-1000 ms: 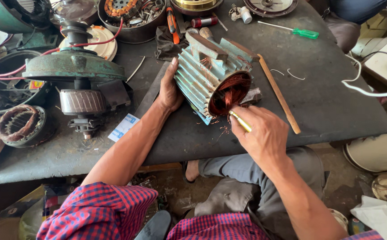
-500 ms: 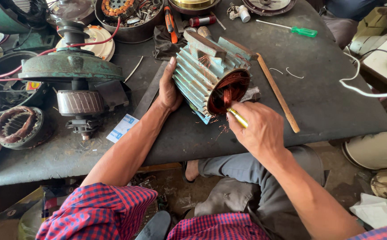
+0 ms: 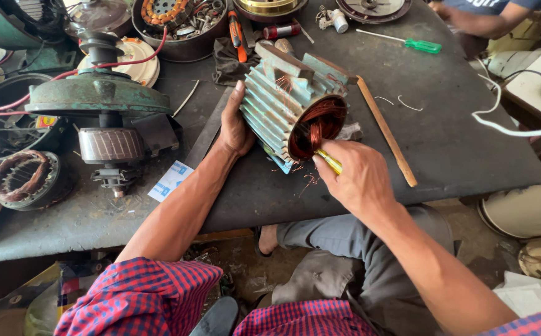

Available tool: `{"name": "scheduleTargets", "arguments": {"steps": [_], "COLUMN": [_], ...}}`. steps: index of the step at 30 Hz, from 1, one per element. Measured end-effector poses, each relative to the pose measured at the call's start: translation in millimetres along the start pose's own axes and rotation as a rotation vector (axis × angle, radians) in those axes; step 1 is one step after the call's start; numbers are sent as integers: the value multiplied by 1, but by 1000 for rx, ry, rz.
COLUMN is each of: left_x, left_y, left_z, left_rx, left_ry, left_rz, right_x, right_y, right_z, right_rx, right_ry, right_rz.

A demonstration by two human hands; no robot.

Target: The person uses a wooden stick and a screwdriver to remove copper wire from the stator of an electric motor. They repeatedly pry and pull the wire from the stator slots, occasionally rotating the stator to access different sections.

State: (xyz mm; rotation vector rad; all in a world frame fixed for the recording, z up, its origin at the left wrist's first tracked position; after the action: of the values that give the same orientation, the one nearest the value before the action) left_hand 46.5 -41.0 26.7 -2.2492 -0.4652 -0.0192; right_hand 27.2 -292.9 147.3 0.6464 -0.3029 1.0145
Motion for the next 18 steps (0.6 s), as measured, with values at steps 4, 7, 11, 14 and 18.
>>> {"name": "scheduleTargets", "arguments": {"steps": [4,7,11,14,18], "left_x": [-1,0,0,-1,-4], "left_y": [0,1,2,2,1], "left_z": [-1,1,3,2,1], "left_rx": [-17,-25,-30,-14,-13], "left_ry": [47,46,38,32,50], "left_rz": [-25,-30,-33,-51,-69], "right_x": [-2,-3,-3,-2,-5], "right_y": [3,1,4,4,12], "right_z": [-3,-7,-5,-4,2], "right_rx": [-13,-10,-4,-18,-53], "right_ry": [-2,34,-6,49,-23], "right_rz": [10,-18,-19,-25,-30]}}
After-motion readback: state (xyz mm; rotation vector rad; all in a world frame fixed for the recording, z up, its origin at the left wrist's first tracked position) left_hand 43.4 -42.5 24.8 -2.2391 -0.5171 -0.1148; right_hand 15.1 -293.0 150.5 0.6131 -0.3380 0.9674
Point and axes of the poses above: each hand's wrist, its own x-axis towards the middle knuckle, its own z-axis out of the back of the hand, y = z × x, the point moved 7 cm from there along x, towards the middle knuckle, and after that the axes turned 2 degrees about -z, right-handed, at the moved point
